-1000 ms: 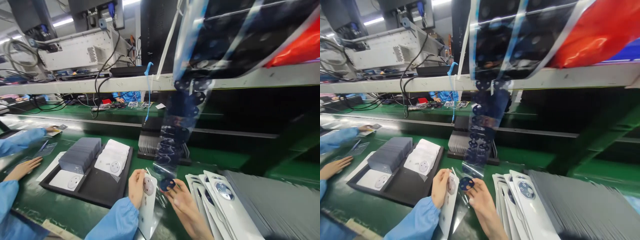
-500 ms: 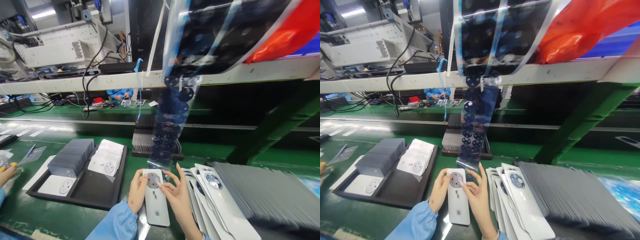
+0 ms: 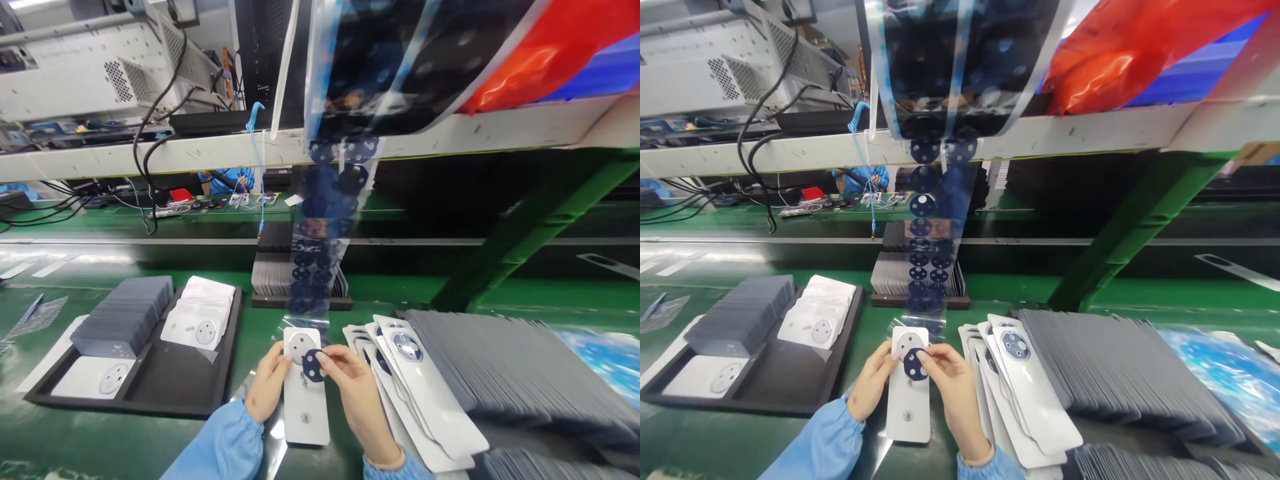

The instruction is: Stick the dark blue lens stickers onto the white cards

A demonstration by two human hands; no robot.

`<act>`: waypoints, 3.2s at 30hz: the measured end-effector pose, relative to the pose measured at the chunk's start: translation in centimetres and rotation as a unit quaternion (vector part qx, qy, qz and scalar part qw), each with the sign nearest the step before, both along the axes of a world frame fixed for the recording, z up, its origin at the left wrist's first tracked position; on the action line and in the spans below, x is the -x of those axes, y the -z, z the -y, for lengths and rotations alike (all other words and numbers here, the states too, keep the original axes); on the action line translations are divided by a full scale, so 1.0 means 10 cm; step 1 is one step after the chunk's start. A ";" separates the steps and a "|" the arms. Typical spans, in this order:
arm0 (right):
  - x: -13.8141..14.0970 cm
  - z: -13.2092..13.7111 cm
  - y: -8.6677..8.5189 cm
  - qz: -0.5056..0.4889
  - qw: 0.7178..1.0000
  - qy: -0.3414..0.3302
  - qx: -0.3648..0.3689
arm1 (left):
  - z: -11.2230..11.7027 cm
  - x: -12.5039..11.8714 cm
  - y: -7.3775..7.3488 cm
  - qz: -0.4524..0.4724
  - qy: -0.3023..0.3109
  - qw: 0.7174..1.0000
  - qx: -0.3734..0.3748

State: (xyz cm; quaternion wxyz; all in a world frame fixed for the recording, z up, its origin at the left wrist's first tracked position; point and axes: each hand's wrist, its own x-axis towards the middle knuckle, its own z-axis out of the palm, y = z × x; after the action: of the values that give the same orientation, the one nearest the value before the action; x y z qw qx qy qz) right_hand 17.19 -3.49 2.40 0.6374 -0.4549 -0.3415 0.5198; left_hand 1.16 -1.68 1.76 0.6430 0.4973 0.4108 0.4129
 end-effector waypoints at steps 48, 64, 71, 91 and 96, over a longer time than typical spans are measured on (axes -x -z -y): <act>-0.01 0.00 0.05 0.143 0.990 -0.008 0.021 | 0.06 0.01 -0.17 -0.192 0.030 0.974 -0.120; -0.01 -0.01 0.05 0.138 0.990 -0.010 0.019 | 0.05 0.02 -0.13 -0.184 0.035 0.974 -0.124; 0.00 -0.01 0.05 0.143 0.989 -0.009 0.030 | 0.04 0.02 -0.12 -0.190 0.036 0.972 -0.131; 0.04 0.01 0.04 0.193 0.981 0.019 -0.006 | 0.07 0.00 -0.14 -0.186 0.036 0.975 -0.114; 0.04 0.01 0.06 0.200 0.980 0.012 -0.006 | 0.07 0.00 -0.14 -0.194 0.033 0.973 -0.124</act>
State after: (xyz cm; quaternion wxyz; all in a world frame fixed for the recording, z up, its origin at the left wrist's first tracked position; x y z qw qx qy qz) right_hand 16.79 -3.56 1.83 0.5654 -0.5498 -0.4597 0.4083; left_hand 1.15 -2.34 3.20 0.4977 0.6571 0.4569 0.3342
